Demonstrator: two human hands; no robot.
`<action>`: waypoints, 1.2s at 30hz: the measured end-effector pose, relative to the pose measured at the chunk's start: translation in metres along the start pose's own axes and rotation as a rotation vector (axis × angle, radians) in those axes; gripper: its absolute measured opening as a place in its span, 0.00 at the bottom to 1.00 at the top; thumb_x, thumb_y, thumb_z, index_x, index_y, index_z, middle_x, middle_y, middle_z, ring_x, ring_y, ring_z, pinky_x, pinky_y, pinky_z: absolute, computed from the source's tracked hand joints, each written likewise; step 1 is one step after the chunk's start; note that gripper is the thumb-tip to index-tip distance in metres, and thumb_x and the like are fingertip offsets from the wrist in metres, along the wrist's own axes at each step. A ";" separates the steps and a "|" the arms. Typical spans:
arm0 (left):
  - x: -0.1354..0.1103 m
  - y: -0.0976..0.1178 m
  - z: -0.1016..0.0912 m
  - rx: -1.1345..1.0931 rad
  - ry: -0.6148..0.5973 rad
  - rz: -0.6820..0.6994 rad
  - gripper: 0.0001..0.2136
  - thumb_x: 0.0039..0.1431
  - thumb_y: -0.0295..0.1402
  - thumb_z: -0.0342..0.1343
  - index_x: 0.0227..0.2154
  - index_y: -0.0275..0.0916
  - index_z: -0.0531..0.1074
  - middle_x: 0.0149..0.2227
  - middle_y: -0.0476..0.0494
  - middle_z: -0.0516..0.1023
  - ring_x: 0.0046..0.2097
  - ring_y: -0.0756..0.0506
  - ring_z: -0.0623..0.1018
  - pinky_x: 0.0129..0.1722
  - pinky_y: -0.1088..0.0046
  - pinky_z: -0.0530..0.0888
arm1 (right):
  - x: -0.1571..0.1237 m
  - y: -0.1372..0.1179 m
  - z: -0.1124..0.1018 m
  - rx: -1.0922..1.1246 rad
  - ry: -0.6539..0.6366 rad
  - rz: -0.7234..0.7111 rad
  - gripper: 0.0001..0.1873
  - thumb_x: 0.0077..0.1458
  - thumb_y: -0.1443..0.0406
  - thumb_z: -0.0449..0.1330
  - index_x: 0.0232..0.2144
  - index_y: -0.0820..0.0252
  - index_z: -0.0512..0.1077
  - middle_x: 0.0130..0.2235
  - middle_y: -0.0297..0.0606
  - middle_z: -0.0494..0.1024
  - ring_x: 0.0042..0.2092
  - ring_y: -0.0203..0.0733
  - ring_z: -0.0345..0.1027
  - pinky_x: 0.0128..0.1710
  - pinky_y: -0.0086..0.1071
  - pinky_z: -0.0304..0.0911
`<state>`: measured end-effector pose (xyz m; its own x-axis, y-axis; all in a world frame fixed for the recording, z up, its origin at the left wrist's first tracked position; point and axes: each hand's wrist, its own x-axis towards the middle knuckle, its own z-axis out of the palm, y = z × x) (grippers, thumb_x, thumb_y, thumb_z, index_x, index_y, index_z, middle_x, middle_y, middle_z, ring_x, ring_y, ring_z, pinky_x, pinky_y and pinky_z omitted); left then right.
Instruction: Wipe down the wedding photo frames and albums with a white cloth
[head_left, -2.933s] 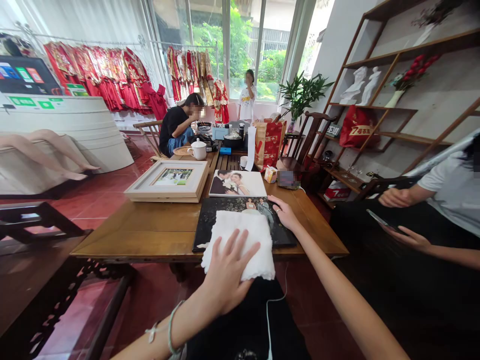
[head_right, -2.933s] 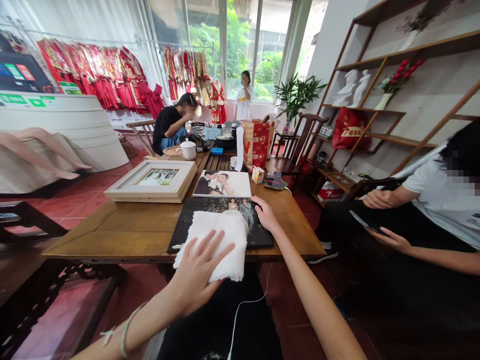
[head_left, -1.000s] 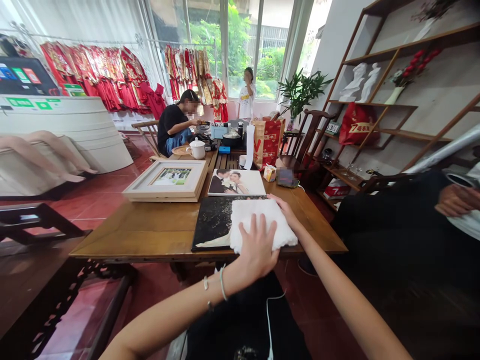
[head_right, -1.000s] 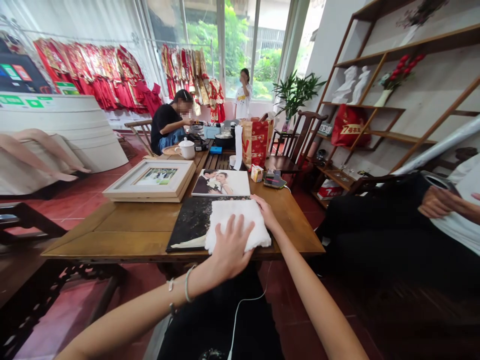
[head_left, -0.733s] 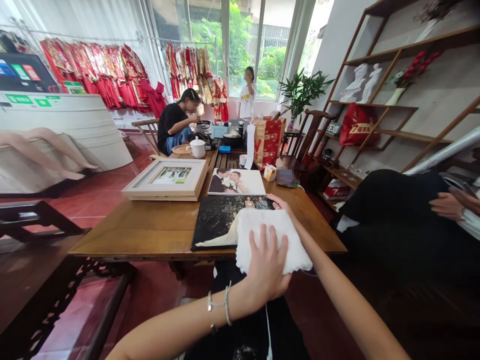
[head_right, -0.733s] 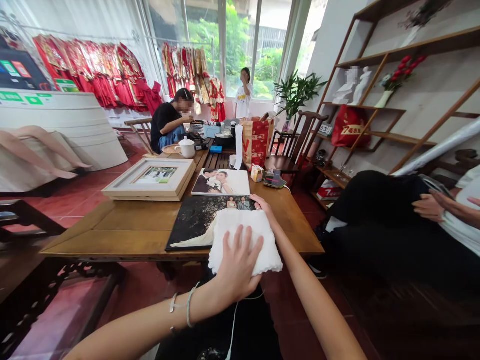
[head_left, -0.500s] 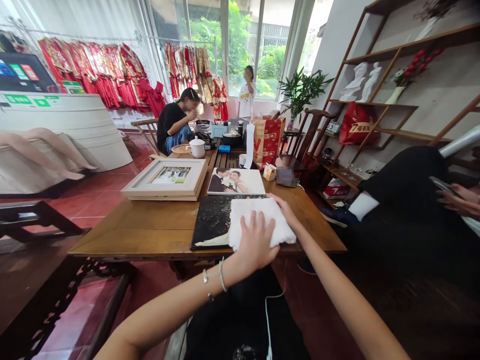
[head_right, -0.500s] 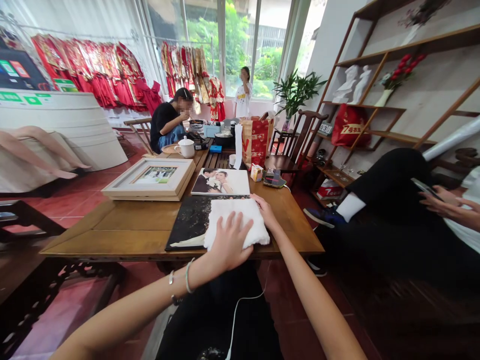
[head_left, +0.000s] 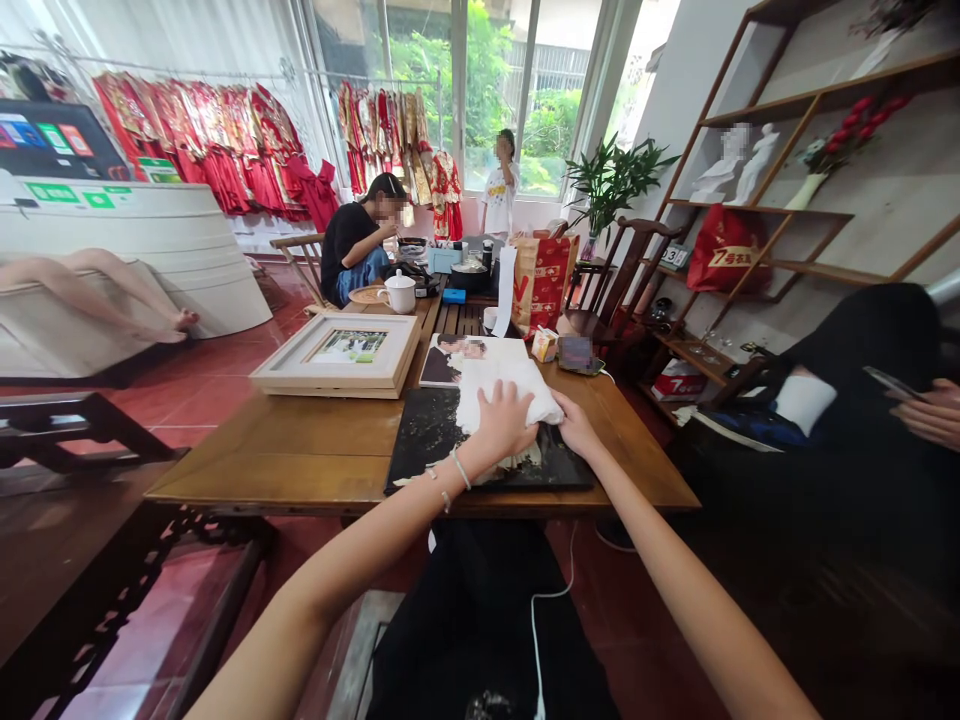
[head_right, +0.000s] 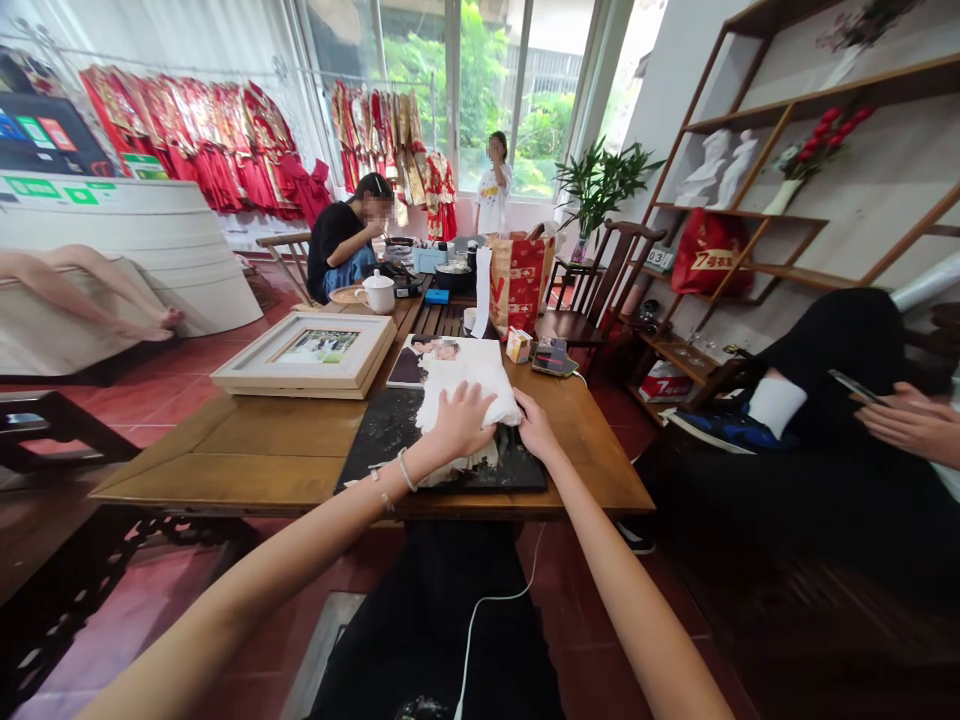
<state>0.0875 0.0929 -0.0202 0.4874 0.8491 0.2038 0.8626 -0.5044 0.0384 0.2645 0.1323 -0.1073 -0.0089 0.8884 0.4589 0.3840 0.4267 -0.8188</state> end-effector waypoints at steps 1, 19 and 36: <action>-0.009 0.002 -0.001 -0.002 -0.001 0.014 0.24 0.58 0.42 0.49 0.56 0.42 0.60 0.60 0.36 0.58 0.61 0.33 0.54 0.54 0.45 0.55 | 0.000 0.001 0.000 0.005 -0.004 0.007 0.23 0.49 0.66 0.54 0.50 0.55 0.70 0.55 0.38 0.70 0.57 0.47 0.61 0.59 0.47 0.52; -0.067 0.013 -0.018 -0.065 -0.041 0.086 0.26 0.57 0.45 0.49 0.58 0.48 0.59 0.62 0.39 0.57 0.62 0.34 0.55 0.55 0.47 0.58 | 0.001 -0.002 -0.001 -0.022 0.000 0.003 0.19 0.52 0.62 0.52 0.46 0.54 0.73 0.54 0.38 0.71 0.58 0.46 0.60 0.60 0.46 0.50; -0.071 -0.005 -0.016 -0.041 -0.066 0.173 0.28 0.56 0.41 0.52 0.60 0.49 0.56 0.63 0.40 0.54 0.63 0.34 0.52 0.57 0.47 0.54 | 0.000 -0.006 0.000 -0.046 0.005 0.005 0.21 0.51 0.65 0.52 0.48 0.52 0.72 0.54 0.36 0.71 0.59 0.45 0.59 0.61 0.47 0.48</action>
<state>0.0469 0.0330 -0.0195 0.6369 0.7569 0.1464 0.7597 -0.6485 0.0483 0.2623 0.1298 -0.1020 -0.0027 0.8897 0.4565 0.4257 0.4141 -0.8046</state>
